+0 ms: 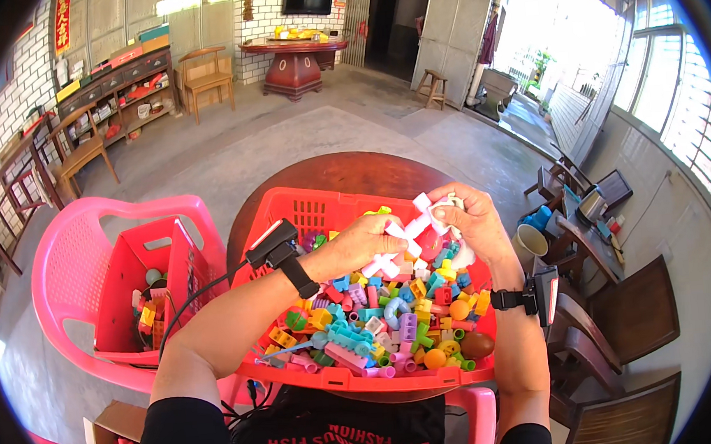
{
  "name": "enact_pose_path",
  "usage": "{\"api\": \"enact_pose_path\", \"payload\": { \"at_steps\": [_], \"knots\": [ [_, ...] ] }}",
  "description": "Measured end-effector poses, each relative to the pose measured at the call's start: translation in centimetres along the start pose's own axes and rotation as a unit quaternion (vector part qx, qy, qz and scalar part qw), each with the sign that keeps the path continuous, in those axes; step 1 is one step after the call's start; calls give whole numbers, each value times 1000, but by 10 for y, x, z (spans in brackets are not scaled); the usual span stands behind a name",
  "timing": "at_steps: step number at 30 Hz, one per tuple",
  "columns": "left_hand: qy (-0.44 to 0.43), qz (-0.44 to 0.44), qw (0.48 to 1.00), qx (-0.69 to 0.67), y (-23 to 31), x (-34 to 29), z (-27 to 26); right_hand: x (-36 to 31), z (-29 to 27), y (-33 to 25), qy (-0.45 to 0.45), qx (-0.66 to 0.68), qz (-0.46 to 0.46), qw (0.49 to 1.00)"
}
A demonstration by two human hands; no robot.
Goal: The user is assembling multi-colored interlocking plastic blocks from a basket.
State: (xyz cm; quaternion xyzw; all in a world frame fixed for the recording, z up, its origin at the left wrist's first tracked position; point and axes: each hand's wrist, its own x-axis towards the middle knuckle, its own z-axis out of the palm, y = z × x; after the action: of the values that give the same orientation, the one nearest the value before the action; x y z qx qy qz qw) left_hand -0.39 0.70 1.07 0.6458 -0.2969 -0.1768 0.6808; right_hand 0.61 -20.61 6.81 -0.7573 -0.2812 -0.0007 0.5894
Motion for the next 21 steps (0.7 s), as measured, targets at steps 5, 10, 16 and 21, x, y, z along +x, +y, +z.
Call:
{"api": "enact_pose_path", "payload": {
  "at_steps": [5, 10, 16, 21],
  "knots": [
    [25, 60, 994, 82, 1, -2, -1, -2, 12, -5, 17, -45, -28, 998],
    [13, 40, 994, 100, 2, 0, -5, -4, 16, 0, 36, -36, -60, 997],
    [34, 5, 999, 39, -8, -1, 0, 0, 24, 11, -35, -106, -23, 994],
    [35, -16, 998, 47, -18, 1, 4, 8, 12, 22, 23, 11, -22, 999]
  ]
}}
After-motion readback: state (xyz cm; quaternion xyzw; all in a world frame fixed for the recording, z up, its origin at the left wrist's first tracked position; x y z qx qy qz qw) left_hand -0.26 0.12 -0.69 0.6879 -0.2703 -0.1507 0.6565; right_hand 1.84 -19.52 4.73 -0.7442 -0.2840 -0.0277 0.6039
